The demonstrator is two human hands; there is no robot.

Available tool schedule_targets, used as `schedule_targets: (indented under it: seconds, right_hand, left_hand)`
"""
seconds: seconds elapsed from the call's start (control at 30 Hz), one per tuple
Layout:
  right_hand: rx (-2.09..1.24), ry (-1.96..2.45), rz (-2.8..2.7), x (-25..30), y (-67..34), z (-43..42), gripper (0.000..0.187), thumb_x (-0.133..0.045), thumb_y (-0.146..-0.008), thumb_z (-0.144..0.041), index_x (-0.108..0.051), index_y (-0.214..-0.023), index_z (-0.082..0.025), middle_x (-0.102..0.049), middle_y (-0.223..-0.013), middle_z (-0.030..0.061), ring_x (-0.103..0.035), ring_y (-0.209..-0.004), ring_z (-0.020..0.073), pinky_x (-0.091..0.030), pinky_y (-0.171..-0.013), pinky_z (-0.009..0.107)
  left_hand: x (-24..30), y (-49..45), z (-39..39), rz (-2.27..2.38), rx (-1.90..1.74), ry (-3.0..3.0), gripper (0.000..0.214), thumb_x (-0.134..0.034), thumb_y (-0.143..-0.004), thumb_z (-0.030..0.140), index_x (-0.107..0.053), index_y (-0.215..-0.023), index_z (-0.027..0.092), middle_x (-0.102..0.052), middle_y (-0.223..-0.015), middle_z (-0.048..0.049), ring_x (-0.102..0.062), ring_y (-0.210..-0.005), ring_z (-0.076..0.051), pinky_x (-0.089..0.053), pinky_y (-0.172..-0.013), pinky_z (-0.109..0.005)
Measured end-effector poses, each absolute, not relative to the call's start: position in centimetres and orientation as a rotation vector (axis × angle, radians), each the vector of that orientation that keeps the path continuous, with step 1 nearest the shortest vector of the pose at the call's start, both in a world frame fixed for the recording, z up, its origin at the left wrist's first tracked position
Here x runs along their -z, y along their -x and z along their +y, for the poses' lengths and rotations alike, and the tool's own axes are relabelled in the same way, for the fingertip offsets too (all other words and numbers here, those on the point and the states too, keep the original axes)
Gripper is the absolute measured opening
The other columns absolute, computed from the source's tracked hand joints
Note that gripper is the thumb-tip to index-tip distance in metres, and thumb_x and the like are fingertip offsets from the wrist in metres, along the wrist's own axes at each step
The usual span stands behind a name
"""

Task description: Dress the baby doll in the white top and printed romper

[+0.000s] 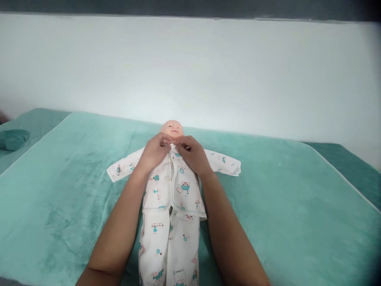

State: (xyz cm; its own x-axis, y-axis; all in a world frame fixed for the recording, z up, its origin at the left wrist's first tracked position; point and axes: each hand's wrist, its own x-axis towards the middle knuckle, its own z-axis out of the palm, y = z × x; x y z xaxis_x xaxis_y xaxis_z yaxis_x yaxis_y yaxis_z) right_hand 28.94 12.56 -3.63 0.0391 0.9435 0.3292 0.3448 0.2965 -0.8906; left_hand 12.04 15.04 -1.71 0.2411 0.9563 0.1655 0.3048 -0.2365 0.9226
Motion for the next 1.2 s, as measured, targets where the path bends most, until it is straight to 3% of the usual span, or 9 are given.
schedule_targets:
  seconds: [0.33,0.43,0.57,0.77,1.0,1.2]
  right_hand:
    - [-0.618,1.222,-1.561,4.1,-29.0,12.6,0.015,-0.058,-0.084,-0.024,-0.073,-0.087,-0.022,-0.063,-0.096,0.0019,-0.057,-0.077,0.0149,-0.044,-0.074,0.031]
    - [-0.6,1.205,-1.559,4.0,-29.0,12.5,0.014,-0.058,-0.085,-0.024,-0.072,-0.086,-0.022,-0.063,-0.094,0.0012,-0.056,-0.077,0.0147,-0.044,-0.072,0.03]
    - [-0.612,1.208,-1.544,4.0,-28.9,12.4,0.01,-0.06,-0.086,-0.027,-0.067,-0.082,-0.022,-0.062,-0.088,-0.0001,-0.054,-0.075,0.0147,-0.043,-0.071,0.03]
    - [-0.603,1.213,-1.52,3.9,-28.8,12.3,0.026,-0.06,-0.091,-0.037,-0.062,-0.071,-0.021,-0.06,-0.079,-0.0003,-0.053,-0.073,0.0153,-0.042,-0.07,0.03]
    - [-0.596,1.156,-1.537,3.9,-28.7,12.3,0.028,-0.061,-0.092,-0.036,-0.062,-0.069,-0.021,-0.062,-0.081,0.0005,-0.055,-0.076,0.016,-0.043,-0.073,0.031]
    - [-0.596,1.176,-1.51,4.0,-28.6,12.1,0.026,-0.059,-0.093,-0.039,-0.067,-0.076,-0.021,-0.064,-0.079,-0.0003,-0.053,-0.072,0.0151,-0.043,-0.069,0.03]
  left_hand:
    - [0.7,-11.7,14.8,1.234,-0.941,-1.917,0.022,-0.057,-0.085,0.016,-0.078,-0.089,0.022,-0.073,-0.104,-0.005,-0.066,-0.093,-0.02,-0.048,-0.088,-0.033]
    - [0.4,-11.5,14.7,1.26,-0.894,-1.992,0.019,-0.059,-0.088,0.023,-0.076,-0.081,0.022,-0.07,-0.093,-0.0046,-0.064,-0.086,-0.02,-0.047,-0.081,-0.032]
    - [0.5,-11.6,14.9,1.304,-0.892,-2.04,0.031,-0.056,-0.092,0.034,-0.067,-0.067,0.02,-0.064,-0.079,-0.003,-0.06,-0.078,-0.019,-0.043,-0.074,-0.032]
    - [1.4,-11.7,15.3,1.277,-0.911,-1.823,0.03,-0.058,-0.09,0.044,-0.068,-0.074,0.02,-0.069,-0.079,-0.0011,-0.061,-0.077,-0.019,-0.041,-0.068,-0.031]
    - [1.7,-12.4,15.7,1.319,-0.926,-1.824,0.019,-0.064,-0.083,0.039,-0.069,-0.076,0.022,-0.073,-0.086,-0.002,-0.063,-0.081,-0.019,-0.045,-0.072,-0.03]
    - [2.1,-12.5,15.9,1.269,-0.991,-1.692,0.019,-0.067,-0.08,0.038,-0.069,-0.074,0.02,-0.071,-0.079,-0.0015,-0.062,-0.076,-0.018,-0.044,-0.069,-0.03]
